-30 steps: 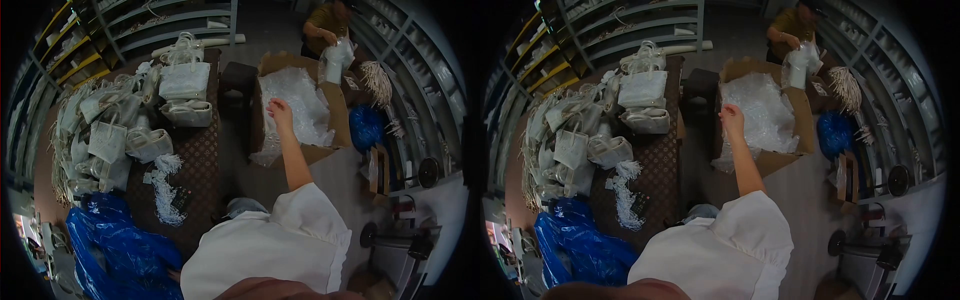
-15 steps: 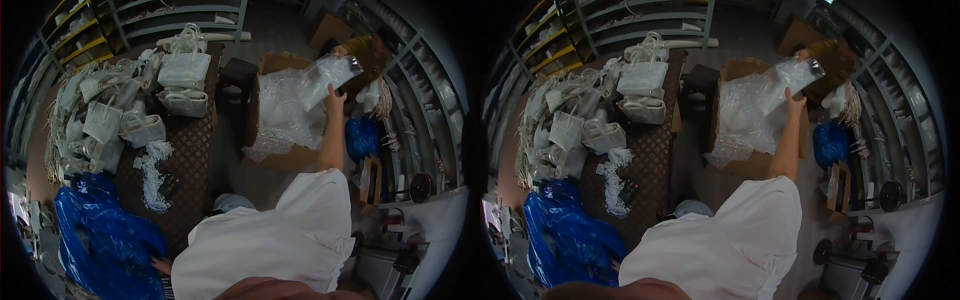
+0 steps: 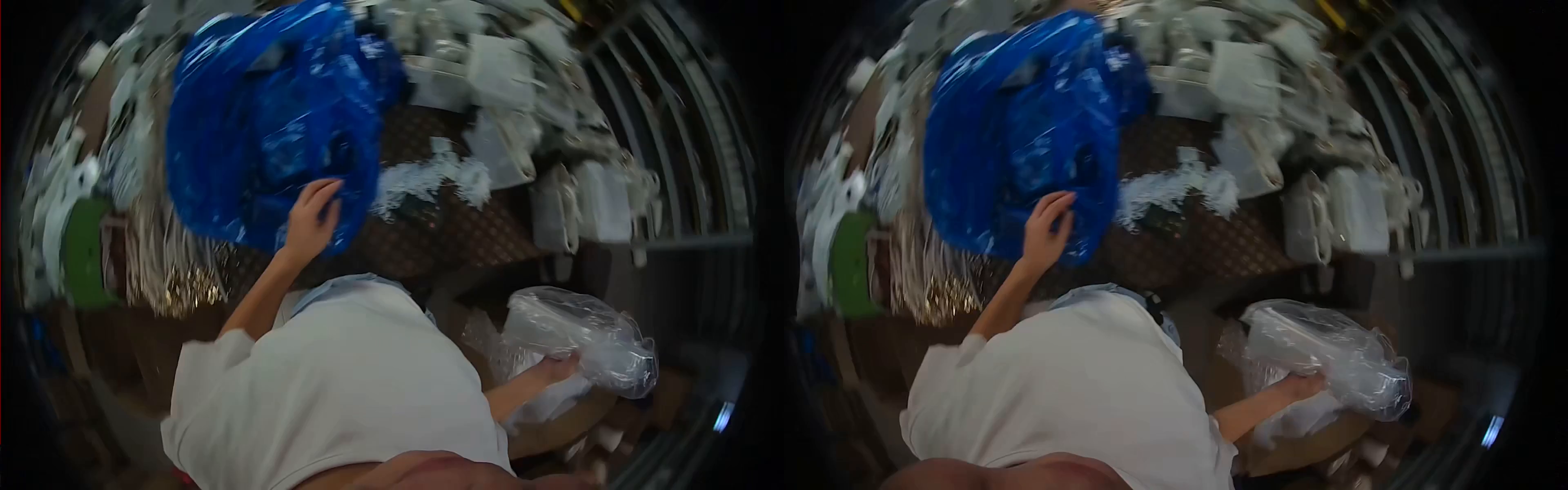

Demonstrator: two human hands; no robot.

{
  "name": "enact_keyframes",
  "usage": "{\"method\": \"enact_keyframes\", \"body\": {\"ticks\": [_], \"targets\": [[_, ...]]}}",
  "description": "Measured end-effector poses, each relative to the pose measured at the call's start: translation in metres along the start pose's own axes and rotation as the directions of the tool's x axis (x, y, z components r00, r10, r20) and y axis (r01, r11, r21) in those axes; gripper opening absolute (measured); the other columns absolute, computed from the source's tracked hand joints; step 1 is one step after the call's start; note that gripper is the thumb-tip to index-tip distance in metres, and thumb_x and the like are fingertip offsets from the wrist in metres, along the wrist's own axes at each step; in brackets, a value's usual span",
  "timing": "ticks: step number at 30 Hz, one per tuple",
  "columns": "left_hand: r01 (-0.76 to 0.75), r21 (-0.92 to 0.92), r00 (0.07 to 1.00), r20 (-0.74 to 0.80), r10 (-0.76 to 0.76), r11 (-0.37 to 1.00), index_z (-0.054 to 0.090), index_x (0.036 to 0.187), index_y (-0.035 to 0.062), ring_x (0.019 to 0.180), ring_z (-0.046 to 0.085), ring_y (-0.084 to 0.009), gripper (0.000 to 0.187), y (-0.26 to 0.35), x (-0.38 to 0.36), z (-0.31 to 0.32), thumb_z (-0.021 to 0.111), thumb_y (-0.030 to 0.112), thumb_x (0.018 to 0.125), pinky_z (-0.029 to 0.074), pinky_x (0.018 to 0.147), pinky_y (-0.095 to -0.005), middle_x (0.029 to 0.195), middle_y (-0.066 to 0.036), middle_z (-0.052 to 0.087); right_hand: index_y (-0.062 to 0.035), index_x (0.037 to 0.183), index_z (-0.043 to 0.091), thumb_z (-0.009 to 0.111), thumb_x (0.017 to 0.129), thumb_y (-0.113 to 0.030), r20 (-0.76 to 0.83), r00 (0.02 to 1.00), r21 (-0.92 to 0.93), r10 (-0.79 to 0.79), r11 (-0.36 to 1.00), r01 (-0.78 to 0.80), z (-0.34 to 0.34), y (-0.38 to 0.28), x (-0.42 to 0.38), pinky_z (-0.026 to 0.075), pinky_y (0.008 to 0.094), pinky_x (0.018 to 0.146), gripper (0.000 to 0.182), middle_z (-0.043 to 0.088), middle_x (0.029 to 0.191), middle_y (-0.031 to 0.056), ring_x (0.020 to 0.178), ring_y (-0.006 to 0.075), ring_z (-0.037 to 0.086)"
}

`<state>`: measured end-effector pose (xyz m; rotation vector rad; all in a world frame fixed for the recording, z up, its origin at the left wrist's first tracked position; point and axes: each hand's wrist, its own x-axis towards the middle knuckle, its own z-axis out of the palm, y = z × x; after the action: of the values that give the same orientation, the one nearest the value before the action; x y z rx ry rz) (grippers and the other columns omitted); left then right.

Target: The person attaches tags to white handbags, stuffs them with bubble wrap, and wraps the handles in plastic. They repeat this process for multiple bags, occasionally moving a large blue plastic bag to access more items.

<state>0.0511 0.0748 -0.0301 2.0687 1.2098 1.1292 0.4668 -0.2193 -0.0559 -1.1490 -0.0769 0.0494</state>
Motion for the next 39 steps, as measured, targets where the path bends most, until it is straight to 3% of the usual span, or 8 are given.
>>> {"method": "enact_keyframes", "body": {"ticks": [8, 15, 19, 27, 29, 32, 37, 39], "targets": [[0.246, -0.482, 0.933, 0.353, -0.070, 0.841, 0.032, 0.132, 0.0013, 0.102, 0.054, -0.0265, 0.086, 0.063, 0.006, -0.012, 0.079, 0.025, 0.064, 0.041, 0.089, -0.0358, 0.112, -0.017, 0.056, 0.0040, 0.120, 0.044, 0.065, 0.073, -0.003, 0.871, 0.221, -0.438, 0.438, 0.897, -0.053, 0.228, 0.115, -0.133, 0.044, 0.0346, 0.082, 0.051, 0.051, 0.115, 0.0142, 0.097, 0.0227, 0.053], [0.355, -0.755, 0.575, -0.289, -0.766, 0.551, 0.055, 0.111, 0.0016, 0.092, 0.057, -0.0176, 0.050, -0.016, -0.093, -0.096, 0.075, 0.019, 0.068, 0.045, 0.081, -0.0282, 0.106, -0.007, 0.060, 0.0020, 0.113, 0.050, 0.068, 0.075, -0.013, 0.635, -0.741, -0.220, 0.220, 0.970, 0.099, 0.315, 0.085, -0.333, 0.038, 0.0311, 0.089, 0.044, 0.048, 0.116, 0.0190, 0.105, 0.0264, 0.049], [0.533, -0.716, 0.138, -0.452, -0.881, 0.451, 0.053, 0.115, 0.0004, 0.090, 0.058, -0.0185, 0.050, -0.012, -0.119, -0.210, 0.068, 0.019, 0.072, 0.047, 0.075, -0.0307, 0.105, -0.010, 0.060, 0.0005, 0.123, 0.044, 0.069, 0.075, -0.014, 0.734, -0.672, -0.118, 0.099, 0.993, 0.018, 0.318, 0.062, -0.395, 0.039, 0.0343, 0.092, 0.055, 0.047, 0.117, 0.0190, 0.109, 0.0293, 0.048], [0.080, -0.779, 0.093, -0.615, -0.783, 0.622, 0.050, 0.115, -0.0017, 0.090, 0.058, -0.0239, 0.044, -0.247, -0.172, -0.400, 0.064, 0.016, 0.077, 0.048, 0.077, -0.0354, 0.105, -0.012, 0.057, 0.0006, 0.102, 0.060, 0.060, 0.082, -0.007, 0.797, -0.550, -0.110, 0.250, 0.955, 0.274, 0.355, 0.117, -0.390, 0.050, 0.0261, 0.073, 0.022, 0.059, 0.101, 0.0124, 0.088, 0.0196, 0.061], [0.632, -0.718, -0.171, -0.495, -0.852, 0.290, 0.053, 0.107, -0.0069, 0.088, 0.055, -0.0207, 0.042, -0.343, -0.190, -0.414, 0.064, 0.022, 0.079, 0.045, 0.070, -0.0352, 0.102, -0.012, 0.056, 0.0008, 0.101, 0.061, 0.059, 0.083, -0.008, 0.835, -0.470, -0.114, 0.286, 0.926, 0.360, 0.371, 0.131, -0.387, 0.050, 0.0256, 0.072, 0.020, 0.060, 0.099, 0.0121, 0.087, 0.0194, 0.061], [0.895, -0.241, 0.028, -0.809, -0.587, 0.375, 0.057, 0.103, -0.0097, 0.089, 0.060, -0.0295, 0.057, -0.479, -0.227, -0.395, 0.073, 0.032, 0.069, 0.047, 0.079, -0.0375, 0.099, -0.017, 0.062, -0.0002, 0.106, 0.059, 0.061, 0.082, -0.011, 0.833, -0.426, -0.121, 0.354, 0.867, 0.484, 0.401, 0.156, -0.386, 0.050, 0.0312, 0.073, 0.026, 0.057, 0.107, 0.0149, 0.089, 0.0254, 0.060], [0.940, -0.189, 0.021, -0.798, -0.602, 0.283, 0.061, 0.097, -0.0088, 0.092, 0.058, -0.0330, 0.061, -0.335, -0.139, -0.416, 0.075, 0.041, 0.066, 0.045, 0.082, -0.0402, 0.101, -0.022, 0.060, -0.0001, 0.116, 0.051, 0.058, 0.084, -0.023, 0.852, -0.521, 0.464, -0.054, 0.537, 0.704, 0.464, 0.219, -0.370, 0.047, 0.0396, 0.080, 0.040, 0.053, 0.112, 0.0206, 0.097, 0.0360, 0.056], [0.885, -0.195, 0.102, -0.805, -0.585, 0.422, 0.059, 0.102, -0.0086, 0.098, 0.056, -0.0336, 0.061, -0.277, -0.100, -0.388, 0.074, 0.040, 0.068, 0.044, 0.084, -0.0417, 0.104, -0.022, 0.059, 0.0009, 0.116, 0.050, 0.058, 0.084, -0.025, 0.858, -0.373, 0.217, 0.355, 0.407, 0.887, 0.487, 0.226, -0.355, 0.047, 0.0404, 0.080, 0.042, 0.053, 0.112, 0.0218, 0.097, 0.0363, 0.056]]}}
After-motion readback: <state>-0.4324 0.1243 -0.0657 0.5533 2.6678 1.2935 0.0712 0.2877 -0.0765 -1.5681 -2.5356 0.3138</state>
